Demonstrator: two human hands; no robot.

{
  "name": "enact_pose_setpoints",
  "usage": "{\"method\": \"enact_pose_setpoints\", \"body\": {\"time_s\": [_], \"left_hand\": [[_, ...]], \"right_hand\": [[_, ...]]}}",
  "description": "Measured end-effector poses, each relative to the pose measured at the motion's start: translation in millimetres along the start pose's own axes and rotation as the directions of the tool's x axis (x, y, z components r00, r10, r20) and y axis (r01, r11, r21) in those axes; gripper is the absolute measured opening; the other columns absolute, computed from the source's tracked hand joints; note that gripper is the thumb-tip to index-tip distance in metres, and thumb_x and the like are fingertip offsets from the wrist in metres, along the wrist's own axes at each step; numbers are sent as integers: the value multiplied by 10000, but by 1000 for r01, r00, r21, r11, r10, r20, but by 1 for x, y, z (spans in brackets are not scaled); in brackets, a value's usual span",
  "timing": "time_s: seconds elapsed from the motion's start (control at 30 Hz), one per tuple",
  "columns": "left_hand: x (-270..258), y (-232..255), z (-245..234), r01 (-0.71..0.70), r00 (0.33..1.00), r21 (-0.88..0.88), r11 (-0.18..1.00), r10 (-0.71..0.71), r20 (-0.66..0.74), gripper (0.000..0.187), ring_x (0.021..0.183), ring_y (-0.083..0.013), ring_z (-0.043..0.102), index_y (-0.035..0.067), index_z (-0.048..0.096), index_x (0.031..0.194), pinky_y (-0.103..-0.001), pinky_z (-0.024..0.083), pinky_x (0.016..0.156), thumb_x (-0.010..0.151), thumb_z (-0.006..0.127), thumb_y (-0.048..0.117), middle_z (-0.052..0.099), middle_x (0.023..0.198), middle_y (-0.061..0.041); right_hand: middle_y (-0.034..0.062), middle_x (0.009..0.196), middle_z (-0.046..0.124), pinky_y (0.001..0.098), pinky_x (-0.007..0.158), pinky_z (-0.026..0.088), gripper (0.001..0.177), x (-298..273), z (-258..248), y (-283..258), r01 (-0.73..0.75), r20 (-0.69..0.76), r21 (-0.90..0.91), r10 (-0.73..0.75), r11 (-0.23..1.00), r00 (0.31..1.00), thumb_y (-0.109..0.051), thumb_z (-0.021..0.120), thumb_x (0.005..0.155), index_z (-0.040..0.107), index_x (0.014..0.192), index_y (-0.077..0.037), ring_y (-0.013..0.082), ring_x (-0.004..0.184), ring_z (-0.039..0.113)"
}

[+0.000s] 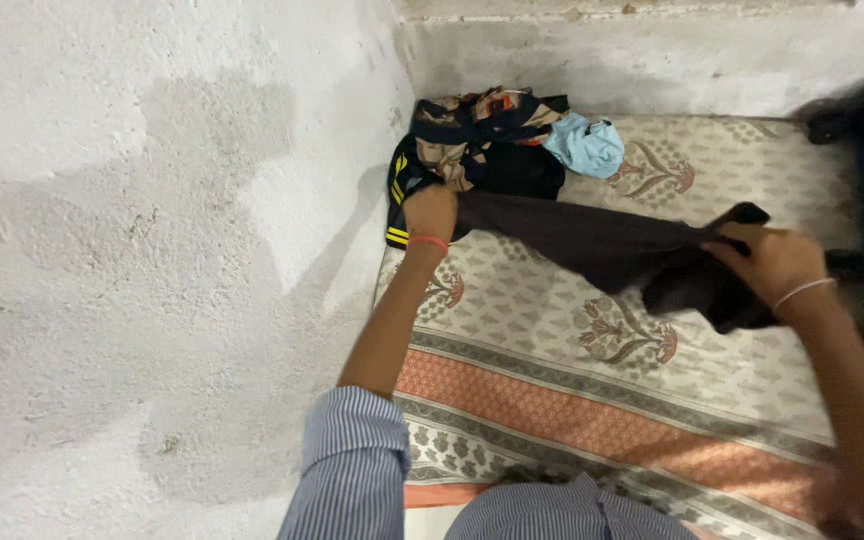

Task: The person folds a plaid shirt, a patterned pillowcase, and dark trousers, then places each folded item into an open suitcase.

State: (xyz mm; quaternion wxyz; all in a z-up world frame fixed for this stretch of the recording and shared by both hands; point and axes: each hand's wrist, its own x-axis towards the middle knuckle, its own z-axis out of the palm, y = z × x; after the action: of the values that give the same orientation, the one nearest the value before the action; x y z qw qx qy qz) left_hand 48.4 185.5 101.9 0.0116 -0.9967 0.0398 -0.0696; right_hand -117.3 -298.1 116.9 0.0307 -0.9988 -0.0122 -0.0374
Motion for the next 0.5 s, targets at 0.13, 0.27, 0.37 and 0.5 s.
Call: {"method": "enact_pose_setpoints", "body": {"time_s": [0.13, 0.27, 0.37, 0.5], "left_hand": [[11, -24, 46, 255, 939, -709, 657, -343, 20, 216, 1016, -259, 731, 106, 768, 1097, -363, 553, 885, 1025, 596, 213, 762, 1081, -109], [27, -13, 101, -140, 933, -987, -74, -343, -107, 279, 1113, -233, 707, 21, 768, 1205, -302, 534, 985, 1030, 647, 202, 762, 1204, -137], [15, 26, 99, -255, 945, -939, -229, -263, -193, 504, 1197, -191, 649, 31, 624, 1398, -299, 503, 1056, 927, 763, 144, 645, 1389, -86], [-15, 106, 59, -191, 982, -905, -379, -69, -178, 895, 1031, -168, 550, 84, 357, 1615, -295, 481, 927, 854, 826, 81, 465, 1565, -38]], "right_hand": [[33, 1073, 774, 386, 666, 593, 309, -31, 28, -53, 222, -74, 48, -218, 974, 973, -473, 622, 960, 747, 1128, -245, 235, 865, 749], [45, 1090, 709, 357, 643, 617, 359, -57, 62, -112, 603, -82, -134, -615, 786, 784, -342, 593, 851, 675, 1197, -294, 231, 886, 748], [91, 1074, 680, 368, 568, 605, 599, -66, 44, -152, 606, -5, 0, -606, 795, 795, -464, 633, 841, 600, 1399, -249, 269, 732, 717], [115, 970, 708, 390, 529, 556, 505, -68, -6, -150, 417, -246, 224, -363, 881, 899, -458, 699, 861, 681, 1225, -109, 303, 648, 693]]}}
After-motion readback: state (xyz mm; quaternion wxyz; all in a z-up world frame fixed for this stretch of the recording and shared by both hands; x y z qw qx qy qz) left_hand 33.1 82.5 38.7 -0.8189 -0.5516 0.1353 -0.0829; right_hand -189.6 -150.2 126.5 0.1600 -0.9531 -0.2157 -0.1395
